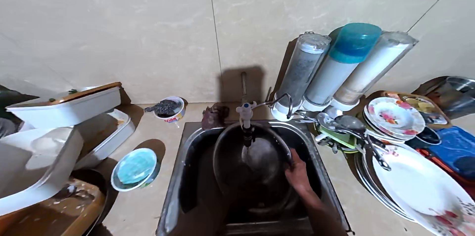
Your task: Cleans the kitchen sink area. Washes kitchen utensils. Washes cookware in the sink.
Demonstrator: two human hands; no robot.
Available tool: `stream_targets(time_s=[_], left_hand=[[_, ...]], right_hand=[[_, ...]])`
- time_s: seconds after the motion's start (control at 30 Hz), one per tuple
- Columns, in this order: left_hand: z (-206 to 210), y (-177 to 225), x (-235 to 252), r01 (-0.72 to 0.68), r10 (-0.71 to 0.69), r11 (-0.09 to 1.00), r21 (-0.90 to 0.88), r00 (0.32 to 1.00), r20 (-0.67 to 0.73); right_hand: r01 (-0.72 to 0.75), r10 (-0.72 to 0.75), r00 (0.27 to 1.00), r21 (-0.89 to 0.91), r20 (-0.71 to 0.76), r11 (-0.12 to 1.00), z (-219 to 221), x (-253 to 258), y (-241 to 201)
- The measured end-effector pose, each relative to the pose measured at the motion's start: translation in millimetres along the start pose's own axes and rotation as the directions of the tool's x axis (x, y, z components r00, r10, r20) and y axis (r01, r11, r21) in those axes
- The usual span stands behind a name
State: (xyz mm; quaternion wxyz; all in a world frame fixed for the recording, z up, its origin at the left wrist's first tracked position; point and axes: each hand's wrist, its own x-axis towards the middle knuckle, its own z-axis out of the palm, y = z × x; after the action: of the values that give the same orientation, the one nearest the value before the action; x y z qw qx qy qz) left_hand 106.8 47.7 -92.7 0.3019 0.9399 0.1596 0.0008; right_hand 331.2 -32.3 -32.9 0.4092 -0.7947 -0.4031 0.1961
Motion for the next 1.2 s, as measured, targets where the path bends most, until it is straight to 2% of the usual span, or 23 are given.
stream_targets(time_s=[0.07,0.1,0.13,0.17,0.2,0.27,0.3,0.4,0.47,0.53,0.6,0.67,0.7,0.77,0.8,0.87,0.93,1.0,1.03,1.07,1.13,1.17,1.2], left_hand=[[-30.7,-61.7,4.6,0.271,-0.295,0.892,-0.362,0.955,-0.01],[-59.7,-71.3,25.5,0.393,-0.449,0.79,-0.471,0.894,-0.007],[-86.9,-74.1,54.5,0.418,-0.521,0.742,-0.525,0.851,-0.059],[-110.2,-70.7,82.6,0.386,-0.5,0.795,-0.468,0.854,-0.145],[-130.6,-63.0,106.3,0.412,-0.473,0.859,-0.305,0.866,-0.16],[-157.0,-46.7,136.8,0.422,-0.428,0.899,0.118,0.903,0.03],[-156.5,-49.8,144.4,0.405,-0.419,0.9,0.162,0.906,0.064],[-146.9,-42.7,117.7,0.459,-0.459,0.888,-0.021,0.888,-0.009],[-108.0,-73.9,85.6,0.362,-0.347,0.915,0.177,0.931,-0.109],[-57.0,-93.9,55.8,0.408,-0.387,0.902,0.138,0.909,-0.156],[-25.8,-69.8,40.0,0.53,-0.545,0.838,-0.128,0.819,-0.177],[-11.8,-30.9,31.7,0.526,-0.627,0.756,-0.389,0.753,-0.2],[-15.0,-2.9,29.4,0.565,-0.661,0.716,-0.41,0.738,-0.137],[-34.8,62.7,39.1,0.665,-0.681,0.716,-0.213,0.733,0.001],[-46.1,96.2,52.2,0.657,-0.662,0.728,-0.193,0.748,0.049],[-46.1,128.7,93.3,0.572,-0.632,0.685,-0.451,0.775,0.022],[-18.8,117.8,138.3,0.247,-0.625,0.51,-0.824,0.765,-0.158],[-7.6,88.1,188.9,-0.033,-0.7,0.366,-0.93,0.649,-0.298],[-10.3,86.0,199.8,-0.073,-0.713,0.4,-0.914,0.602,-0.36],[-9.3,90.0,197.9,-0.039,-0.68,0.474,-0.879,0.618,-0.394],[8.8,97.7,171.6,0.08,-0.51,0.644,-0.761,0.786,-0.349],[24.0,95.2,153.0,0.073,-0.394,0.716,-0.694,0.863,-0.316],[32.5,90.4,130.6,0.108,-0.323,0.712,-0.694,0.928,-0.188]], right_hand=[[0.054,-0.053,0.998,-0.029,0.016,0.998,-1.7,0.8,-2.5],[0.083,-0.082,0.996,-0.057,0.029,0.995,-1.1,1.1,-8.0],[0.107,-0.105,0.994,-0.083,0.037,0.991,-0.1,2.5,-12.5],[0.123,-0.119,0.992,-0.098,0.047,0.987,0.0,5.0,-16.0],[0.12,-0.113,0.991,-0.107,0.074,0.987,-1.0,8.4,-18.5],[0.107,-0.093,0.989,-0.112,0.118,0.988,-3.5,14.8,-21.2],[0.102,-0.086,0.988,-0.114,0.13,0.988,-6.0,16.7,-21.2],[0.09,-0.078,0.989,-0.096,0.122,0.991,-9.0,11.6,-13.9],[0.083,-0.082,0.994,-0.014,0.066,0.996,-0.6,2.5,-5.1],[-0.039,0.036,0.999,0.083,0.029,0.996,13.0,-8.1,-3.3],[-0.119,0.13,0.991,0.228,-0.035,0.966,30.0,-18.1,2.0],[-0.061,0.135,0.981,0.442,-0.137,0.895,46.1,-26.9,11.8],[-0.054,0.156,0.977,0.536,-0.147,0.842,48.7,-29.9,14.1],[-0.103,0.234,0.963,0.621,-0.133,0.777,48.9,-33.4,17.4],[-0.145,0.276,0.954,0.624,-0.118,0.768,49.8,-35.3,20.7],[-0.203,0.322,0.944,0.634,-0.077,0.746,53.5,-36.3,30.1],[-0.182,0.298,0.952,0.656,-0.068,0.732,57.7,-37.4,41.5],[-0.186,0.324,0.944,0.698,-0.07,0.691,57.4,-38.2,41.9],[-0.215,0.362,0.931,0.733,-0.046,0.645,57.1,-38.1,38.6],[-0.247,0.397,0.918,0.759,-0.017,0.602,56.5,-37.9,35.6],[-0.287,0.442,0.897,0.772,0.008,0.568,52.8,-36.9,32.5],[-0.273,0.414,0.91,0.757,0.004,0.593,49.6,-36.4,35.9],[-0.262,0.407,0.913,0.747,-0.012,0.61,47.9,-34.0,39.0]])
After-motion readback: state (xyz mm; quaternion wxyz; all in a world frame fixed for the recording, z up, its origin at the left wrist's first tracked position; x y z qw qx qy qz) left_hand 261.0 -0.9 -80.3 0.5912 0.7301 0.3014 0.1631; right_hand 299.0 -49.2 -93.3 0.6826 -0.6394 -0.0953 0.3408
